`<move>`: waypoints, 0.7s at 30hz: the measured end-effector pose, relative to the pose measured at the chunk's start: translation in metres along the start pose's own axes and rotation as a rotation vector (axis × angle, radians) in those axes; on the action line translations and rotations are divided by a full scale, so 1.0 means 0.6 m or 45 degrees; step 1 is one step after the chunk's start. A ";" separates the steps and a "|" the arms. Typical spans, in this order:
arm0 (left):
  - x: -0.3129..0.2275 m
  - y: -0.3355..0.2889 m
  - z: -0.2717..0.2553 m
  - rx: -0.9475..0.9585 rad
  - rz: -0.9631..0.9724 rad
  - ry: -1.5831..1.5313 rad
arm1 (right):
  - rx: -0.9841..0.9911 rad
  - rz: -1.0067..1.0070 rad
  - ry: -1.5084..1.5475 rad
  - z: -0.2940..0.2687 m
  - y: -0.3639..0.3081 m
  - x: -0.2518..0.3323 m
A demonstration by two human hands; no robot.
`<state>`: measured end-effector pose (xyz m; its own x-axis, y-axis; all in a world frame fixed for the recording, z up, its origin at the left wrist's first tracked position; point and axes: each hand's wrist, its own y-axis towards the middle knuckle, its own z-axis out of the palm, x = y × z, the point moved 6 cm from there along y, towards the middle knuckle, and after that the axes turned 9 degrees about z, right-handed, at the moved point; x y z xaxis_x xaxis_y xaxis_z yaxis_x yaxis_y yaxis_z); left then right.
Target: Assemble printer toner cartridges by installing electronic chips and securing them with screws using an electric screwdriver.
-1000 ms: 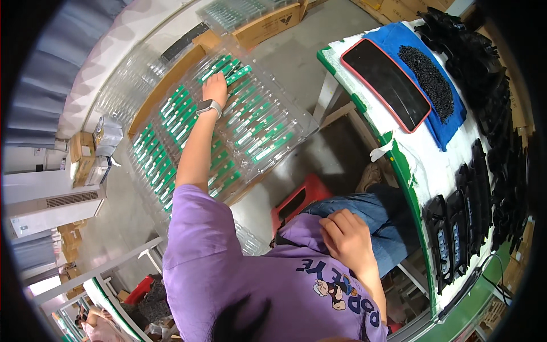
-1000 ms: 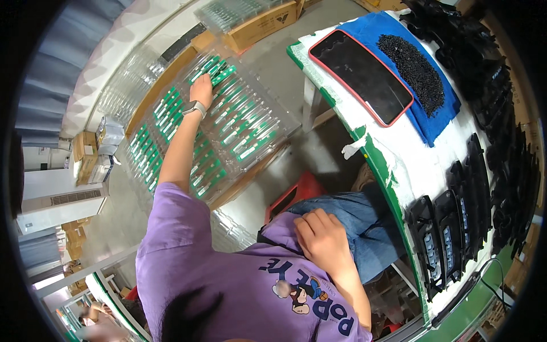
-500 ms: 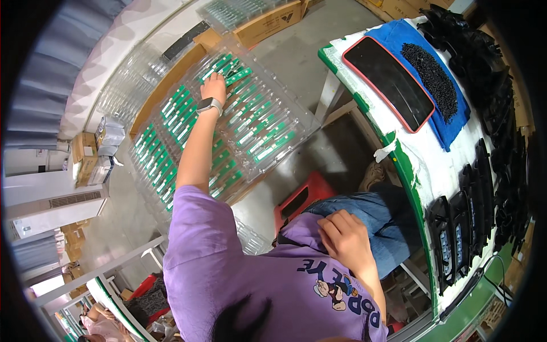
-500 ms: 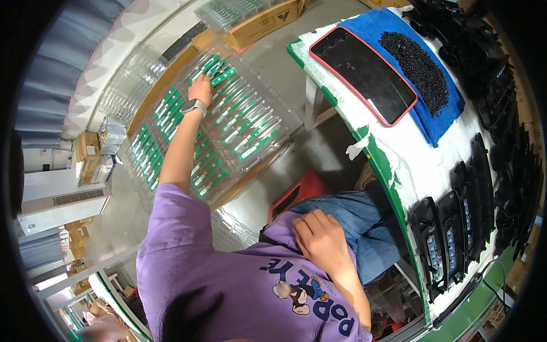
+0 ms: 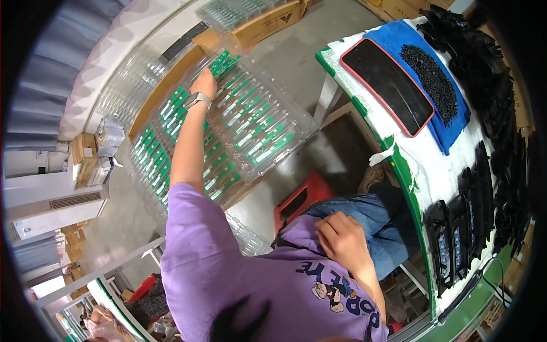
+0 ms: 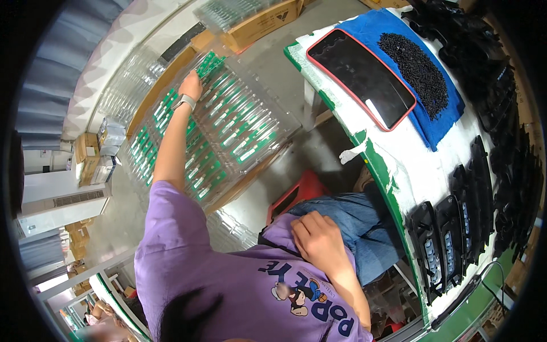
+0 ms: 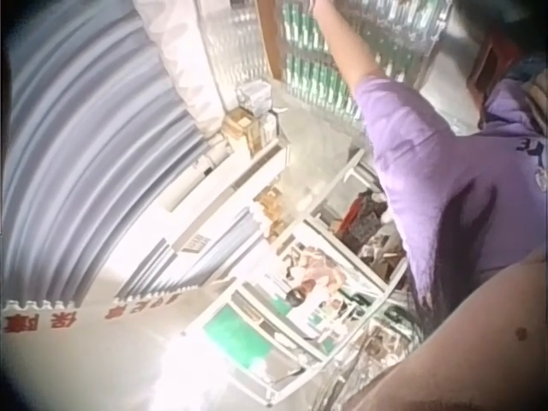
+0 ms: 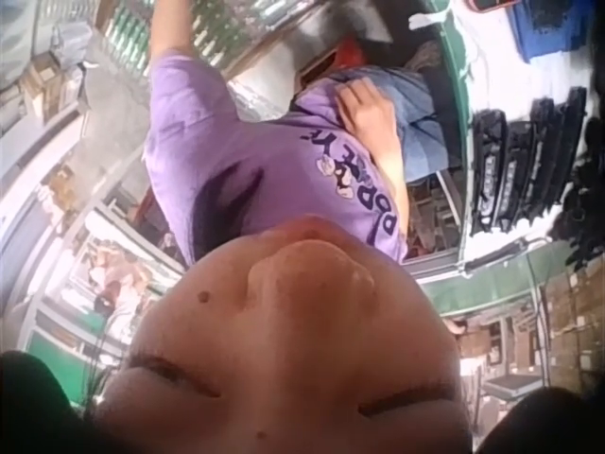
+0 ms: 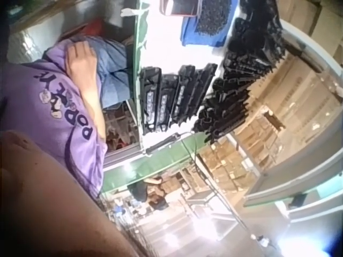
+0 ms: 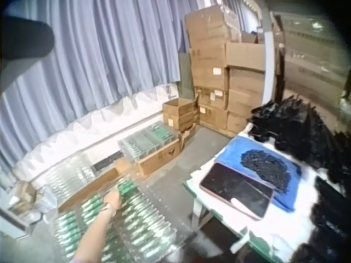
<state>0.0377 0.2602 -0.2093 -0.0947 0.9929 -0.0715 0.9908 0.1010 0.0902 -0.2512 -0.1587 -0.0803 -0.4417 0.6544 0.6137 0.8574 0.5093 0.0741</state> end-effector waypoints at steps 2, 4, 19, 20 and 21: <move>0.018 0.008 0.020 -0.014 0.021 0.247 | 0.017 -0.007 0.016 0.005 0.004 0.004; 0.013 0.010 0.024 -0.030 0.002 0.294 | 0.032 0.010 0.020 0.008 0.005 0.002; 0.024 0.034 0.049 0.082 0.208 0.269 | -0.100 0.143 -0.122 0.009 -0.017 -0.024; 0.008 0.024 0.036 0.092 0.239 0.273 | -0.106 0.100 -0.163 0.014 -0.022 -0.026; 0.035 0.023 0.035 0.059 0.223 0.245 | -0.094 0.026 -0.197 0.016 -0.025 -0.019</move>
<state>0.0517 0.2812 -0.2307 0.0662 0.9891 0.1315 0.9967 -0.0718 0.0387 -0.2616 -0.1684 -0.0962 -0.4545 0.7454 0.4876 0.8812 0.4562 0.1240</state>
